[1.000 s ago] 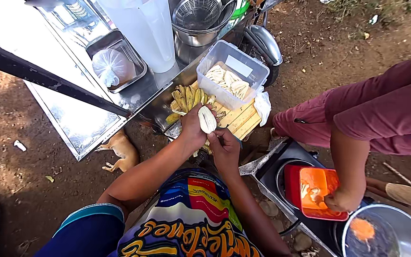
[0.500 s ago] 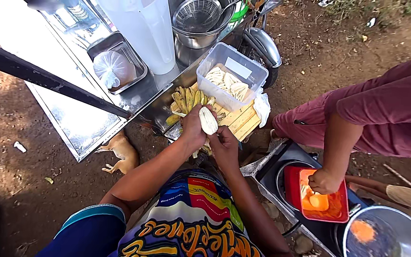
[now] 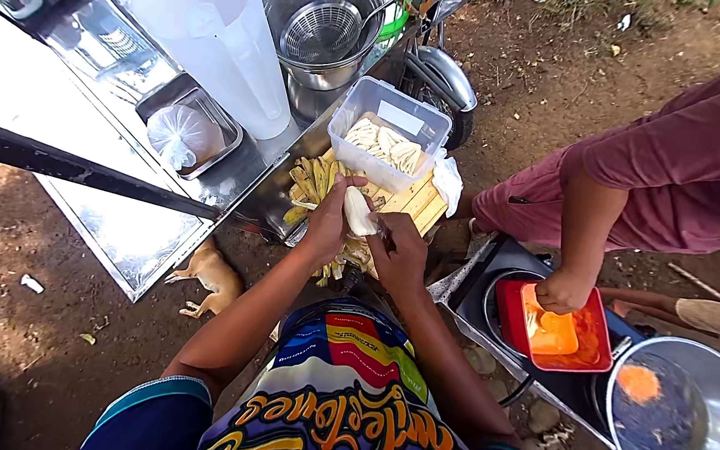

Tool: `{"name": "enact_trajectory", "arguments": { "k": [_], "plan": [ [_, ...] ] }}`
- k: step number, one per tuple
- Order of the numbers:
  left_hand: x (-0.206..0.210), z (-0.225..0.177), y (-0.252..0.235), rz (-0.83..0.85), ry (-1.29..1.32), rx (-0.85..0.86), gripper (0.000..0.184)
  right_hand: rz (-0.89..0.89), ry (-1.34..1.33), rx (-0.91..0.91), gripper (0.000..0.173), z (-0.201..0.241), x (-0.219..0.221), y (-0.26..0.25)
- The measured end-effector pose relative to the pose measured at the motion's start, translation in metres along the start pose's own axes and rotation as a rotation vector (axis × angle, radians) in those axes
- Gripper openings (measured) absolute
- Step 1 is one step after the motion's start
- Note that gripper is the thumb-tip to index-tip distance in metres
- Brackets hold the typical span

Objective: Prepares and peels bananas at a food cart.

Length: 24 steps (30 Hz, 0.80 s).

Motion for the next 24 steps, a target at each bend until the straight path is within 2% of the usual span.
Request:
{"name": "enact_trajectory", "arguments": {
  "k": [2,4,5,10,13,19,24],
  "plan": [
    [0.001,0.002,0.002,-0.095,0.154,-0.132,0.055,0.032,-0.034,-0.025,0.030,0.004,0.000,0.002],
    [0.001,0.001,0.001,-0.129,0.241,-0.158,0.053,0.095,-0.202,0.141,0.049,0.004,0.001,0.007],
    [0.000,0.000,-0.002,-0.129,0.267,-0.148,0.052,0.130,-0.292,0.220,0.051,0.003,0.002,0.009],
    [-0.006,0.000,-0.011,-0.105,0.356,-0.080,0.056,0.093,-0.600,0.448,0.027,0.002,0.008,0.021],
    [-0.005,-0.002,-0.011,-0.151,0.350,-0.078,0.056,0.069,-0.712,0.476,0.017,0.004,0.011,0.024],
    [-0.001,-0.002,-0.011,-0.192,0.332,-0.065,0.055,0.066,-0.805,0.472,0.013,0.012,0.011,0.024],
    [0.001,-0.002,-0.011,-0.238,0.328,-0.043,0.053,0.057,-0.766,0.491,0.012,0.012,0.013,0.023]
  ]
}}
Point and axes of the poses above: each hand's wrist, its own y-axis away from the middle knuckle, its own x-axis out of the palm, z = x × y, the point moved 3 cm from there along -y, towards the middle knuckle, and after that the axes turned 3 degrees about -z, right-handed, at the moved point
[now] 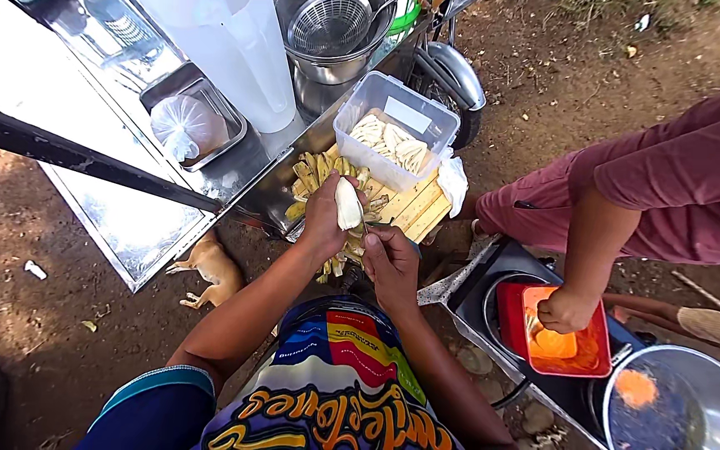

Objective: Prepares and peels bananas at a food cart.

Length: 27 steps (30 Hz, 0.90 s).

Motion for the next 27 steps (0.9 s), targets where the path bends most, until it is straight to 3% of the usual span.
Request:
{"name": "enact_trajectory", "arguments": {
  "k": [10,22,27],
  "plan": [
    [0.005,0.000,0.011,-0.094,0.052,-0.088,0.049,-0.048,0.081,-0.030,0.010,-0.008,0.001,-0.008],
    [0.007,0.005,0.018,0.077,-0.013,-0.083,0.053,-0.094,0.113,0.024,0.006,-0.019,-0.002,-0.022],
    [0.007,0.007,0.004,-0.053,0.081,-0.087,0.052,-0.066,0.104,0.007,0.010,-0.008,-0.002,-0.014]
  ]
}}
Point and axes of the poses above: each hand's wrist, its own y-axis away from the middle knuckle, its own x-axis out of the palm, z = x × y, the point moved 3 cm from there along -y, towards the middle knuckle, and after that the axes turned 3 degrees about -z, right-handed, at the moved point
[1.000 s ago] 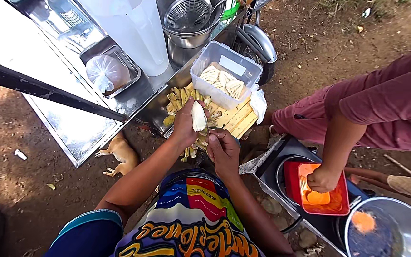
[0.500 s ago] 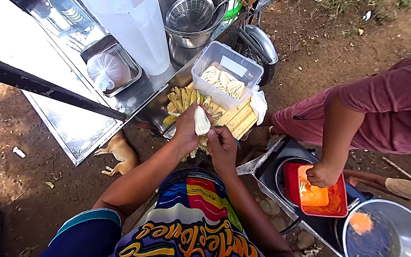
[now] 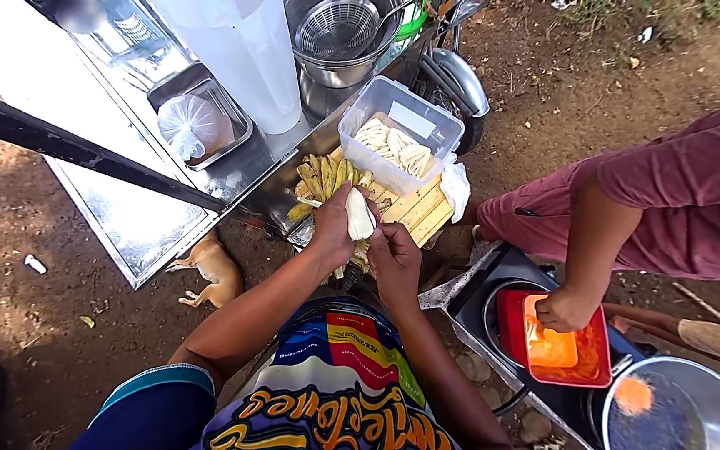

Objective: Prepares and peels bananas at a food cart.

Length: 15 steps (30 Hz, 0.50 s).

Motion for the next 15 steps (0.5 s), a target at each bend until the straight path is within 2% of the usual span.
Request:
{"name": "enact_trajectory", "arguments": {
  "k": [4,9,15],
  "plan": [
    [-0.003,-0.006,-0.006,-0.061,0.020,0.025,0.051,0.048,-0.033,-0.082,0.010,0.015,-0.002,0.016],
    [0.000,-0.010,-0.012,-0.098,0.051,0.038,0.050,0.059,-0.033,-0.067,0.011,0.015,-0.001,0.017],
    [0.001,-0.005,0.001,-0.110,0.091,-0.047,0.044,0.044,-0.030,-0.067,0.011,0.008,0.001,0.013]
  ]
}}
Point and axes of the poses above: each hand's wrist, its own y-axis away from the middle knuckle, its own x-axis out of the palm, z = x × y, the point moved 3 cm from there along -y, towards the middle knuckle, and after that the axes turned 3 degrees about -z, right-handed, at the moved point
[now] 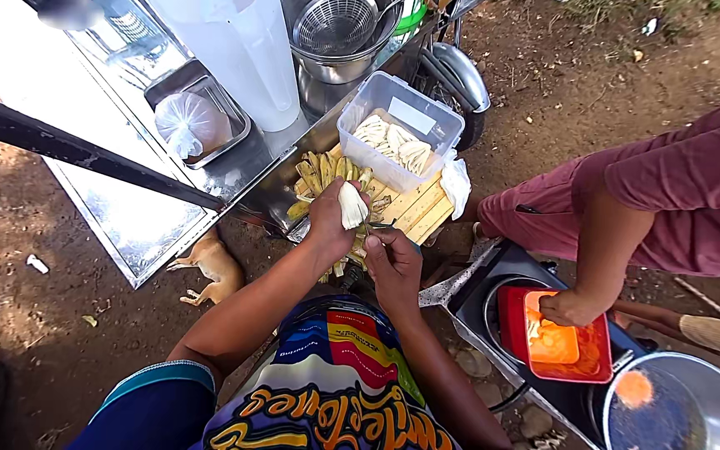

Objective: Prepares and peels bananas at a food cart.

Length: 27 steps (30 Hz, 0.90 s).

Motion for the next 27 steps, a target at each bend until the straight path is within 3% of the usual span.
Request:
{"name": "enact_trajectory", "arguments": {
  "k": [4,17,24,27],
  "plan": [
    [0.005,0.002,0.006,-0.028,0.036,-0.073,0.044,-0.032,0.039,0.019,0.010,-0.008,0.000,-0.005],
    [0.004,0.008,0.010,0.066,-0.057,0.017,0.049,-0.069,0.093,0.061,0.005,-0.021,0.003,-0.021],
    [-0.006,0.018,-0.010,0.046,-0.089,0.037,0.049,-0.039,0.079,0.210,0.010,-0.033,-0.004,-0.024],
    [-0.013,0.012,-0.020,-0.002,-0.094,0.088,0.047,0.020,0.062,0.113,0.014,-0.027,-0.008,-0.013]
  ]
}}
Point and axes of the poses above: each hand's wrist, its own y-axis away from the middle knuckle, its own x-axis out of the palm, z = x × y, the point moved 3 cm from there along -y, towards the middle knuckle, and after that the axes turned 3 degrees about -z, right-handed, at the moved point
